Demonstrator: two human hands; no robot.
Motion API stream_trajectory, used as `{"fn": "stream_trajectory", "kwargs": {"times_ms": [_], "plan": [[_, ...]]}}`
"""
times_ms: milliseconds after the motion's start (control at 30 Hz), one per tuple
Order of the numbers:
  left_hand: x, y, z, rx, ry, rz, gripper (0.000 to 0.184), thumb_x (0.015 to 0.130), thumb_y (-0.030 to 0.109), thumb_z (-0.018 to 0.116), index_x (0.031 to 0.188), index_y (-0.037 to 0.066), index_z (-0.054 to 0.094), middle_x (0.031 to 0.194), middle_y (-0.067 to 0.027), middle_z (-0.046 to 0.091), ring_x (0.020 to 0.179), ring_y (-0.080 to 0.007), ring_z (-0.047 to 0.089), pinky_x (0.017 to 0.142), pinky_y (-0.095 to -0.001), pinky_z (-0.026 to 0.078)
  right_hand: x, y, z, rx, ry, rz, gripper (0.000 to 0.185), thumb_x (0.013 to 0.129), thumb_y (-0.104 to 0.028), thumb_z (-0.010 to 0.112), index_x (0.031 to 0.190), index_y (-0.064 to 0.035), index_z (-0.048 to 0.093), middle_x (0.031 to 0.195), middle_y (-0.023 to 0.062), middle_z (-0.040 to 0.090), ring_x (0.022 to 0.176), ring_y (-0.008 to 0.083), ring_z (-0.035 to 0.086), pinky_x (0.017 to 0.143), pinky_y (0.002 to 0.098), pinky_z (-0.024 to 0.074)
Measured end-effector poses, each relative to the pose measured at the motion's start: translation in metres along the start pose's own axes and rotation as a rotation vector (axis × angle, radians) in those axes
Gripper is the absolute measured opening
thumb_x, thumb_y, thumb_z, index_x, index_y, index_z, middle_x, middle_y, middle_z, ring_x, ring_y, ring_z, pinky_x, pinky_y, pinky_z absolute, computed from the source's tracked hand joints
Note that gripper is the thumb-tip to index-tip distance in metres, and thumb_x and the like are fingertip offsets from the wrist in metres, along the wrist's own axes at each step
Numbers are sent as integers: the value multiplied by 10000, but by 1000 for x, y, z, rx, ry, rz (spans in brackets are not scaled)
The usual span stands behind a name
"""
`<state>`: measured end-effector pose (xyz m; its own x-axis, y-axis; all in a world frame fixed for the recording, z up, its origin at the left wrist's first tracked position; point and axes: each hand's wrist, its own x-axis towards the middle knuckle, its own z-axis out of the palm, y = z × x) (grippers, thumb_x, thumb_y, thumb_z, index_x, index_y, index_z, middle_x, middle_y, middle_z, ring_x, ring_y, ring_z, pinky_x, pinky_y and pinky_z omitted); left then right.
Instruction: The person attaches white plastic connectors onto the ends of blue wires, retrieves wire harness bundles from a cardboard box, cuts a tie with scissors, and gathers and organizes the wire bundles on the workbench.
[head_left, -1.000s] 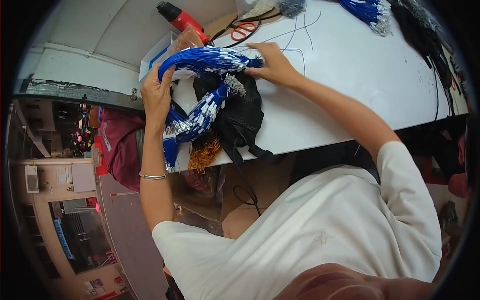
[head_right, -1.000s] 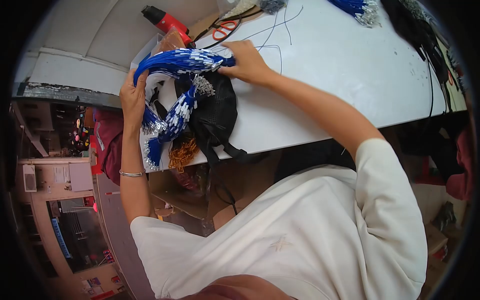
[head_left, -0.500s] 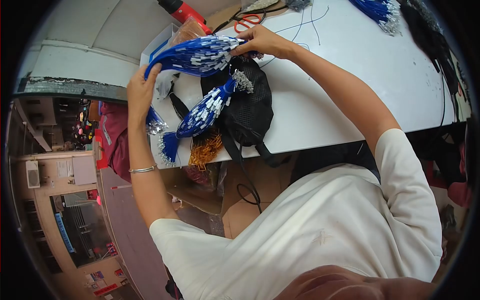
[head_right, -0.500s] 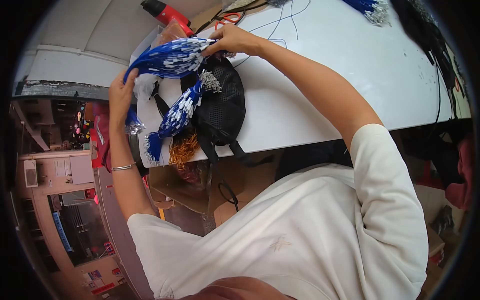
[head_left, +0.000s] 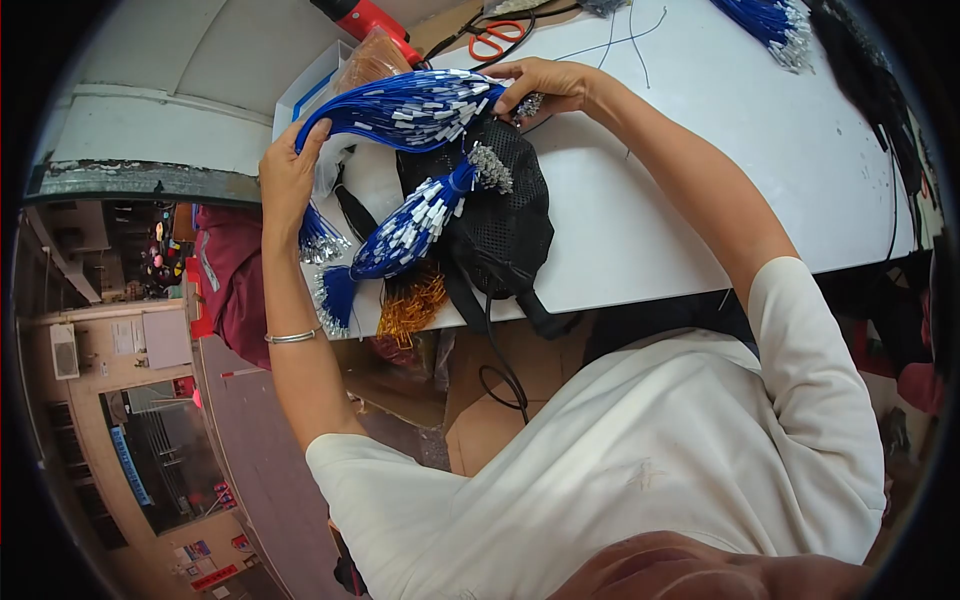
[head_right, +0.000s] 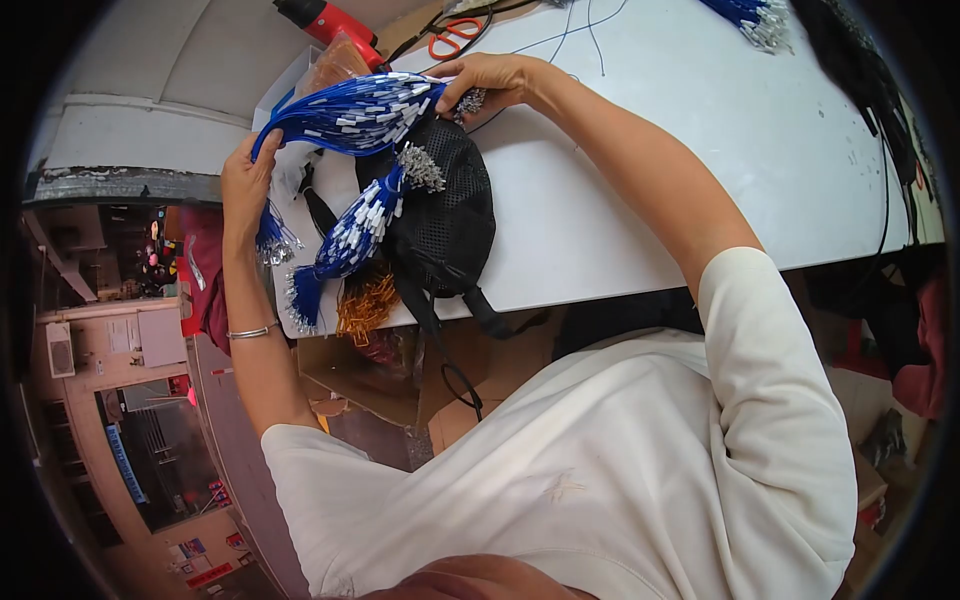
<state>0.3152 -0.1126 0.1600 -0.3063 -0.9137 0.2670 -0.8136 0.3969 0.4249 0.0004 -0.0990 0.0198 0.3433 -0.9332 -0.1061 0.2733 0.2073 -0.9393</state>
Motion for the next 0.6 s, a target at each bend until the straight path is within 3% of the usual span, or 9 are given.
{"fn": "stream_trajectory", "kwargs": {"times_ms": [233,400,533,600], "plan": [[2,-6,8,-16,-11,6,421,915,410,612,990,1,682,794,-51,674,699,-149,548,680,-266,438,-1,10,9,125,76,15,592,660,44,729,1224,-75,588,1086,183,621,918,258,610,560,218,487],[4,-2,20,40,87,76,421,911,419,615,972,7,675,797,-70,677,661,-176,568,655,-288,449,2,26,23,262,317,53,457,681,99,688,1118,-17,622,953,167,661,813,264,633,675,298,542],[15,9,32,353,327,188,399,921,427,597,971,36,661,781,-81,663,613,-226,573,619,-318,451,8,27,13,611,260,300,351,677,106,678,1013,18,636,922,174,674,804,255,648,664,289,543],[37,13,33,506,517,505,352,920,414,598,1004,75,646,734,-61,631,565,-250,566,590,-321,447,2,26,16,576,229,252,329,685,93,678,1003,20,632,900,164,676,793,242,648,670,283,538]]}}
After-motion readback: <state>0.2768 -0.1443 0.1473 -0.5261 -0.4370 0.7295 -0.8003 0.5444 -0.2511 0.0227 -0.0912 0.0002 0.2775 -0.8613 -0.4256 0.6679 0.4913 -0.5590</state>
